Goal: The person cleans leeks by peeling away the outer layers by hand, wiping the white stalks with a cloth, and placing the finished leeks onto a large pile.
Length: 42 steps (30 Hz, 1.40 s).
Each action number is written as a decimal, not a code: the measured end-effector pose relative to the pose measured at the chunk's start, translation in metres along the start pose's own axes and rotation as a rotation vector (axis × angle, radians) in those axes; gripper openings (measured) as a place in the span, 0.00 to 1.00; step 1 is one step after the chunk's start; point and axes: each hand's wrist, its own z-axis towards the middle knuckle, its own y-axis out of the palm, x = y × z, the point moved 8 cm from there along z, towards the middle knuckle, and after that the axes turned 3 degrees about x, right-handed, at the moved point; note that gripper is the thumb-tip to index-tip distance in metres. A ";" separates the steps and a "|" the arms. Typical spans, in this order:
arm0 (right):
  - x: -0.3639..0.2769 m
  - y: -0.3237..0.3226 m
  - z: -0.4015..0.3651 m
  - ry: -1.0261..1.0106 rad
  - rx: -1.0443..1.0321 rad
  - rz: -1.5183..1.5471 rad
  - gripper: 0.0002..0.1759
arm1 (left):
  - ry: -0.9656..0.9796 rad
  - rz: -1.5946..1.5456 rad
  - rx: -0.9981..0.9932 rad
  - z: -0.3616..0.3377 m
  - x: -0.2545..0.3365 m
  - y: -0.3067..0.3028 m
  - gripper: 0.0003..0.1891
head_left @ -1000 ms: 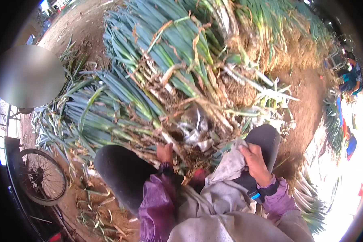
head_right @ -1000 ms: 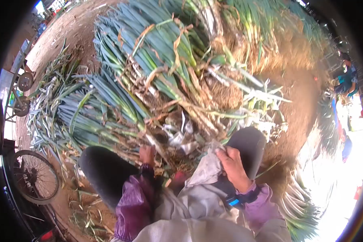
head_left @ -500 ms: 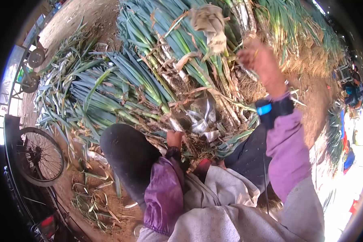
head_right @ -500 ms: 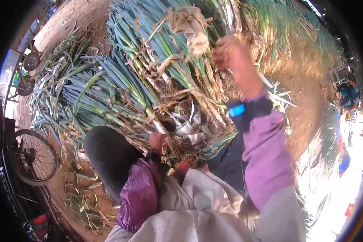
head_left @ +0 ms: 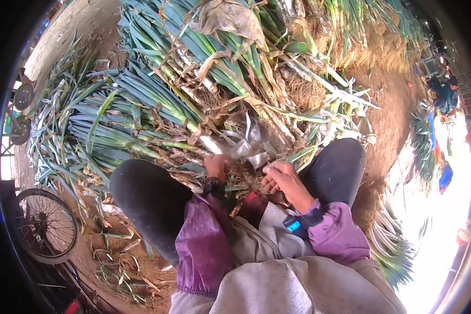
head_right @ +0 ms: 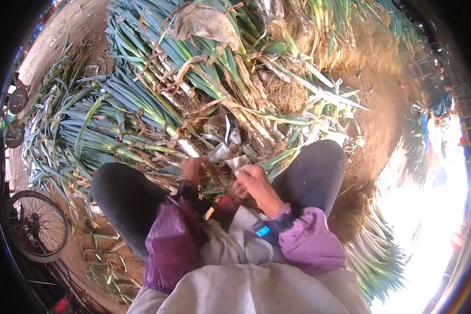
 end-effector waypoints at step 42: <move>-0.169 -0.076 -0.091 -0.814 0.229 0.212 0.35 | 1.030 0.785 0.179 -0.157 0.195 0.053 0.07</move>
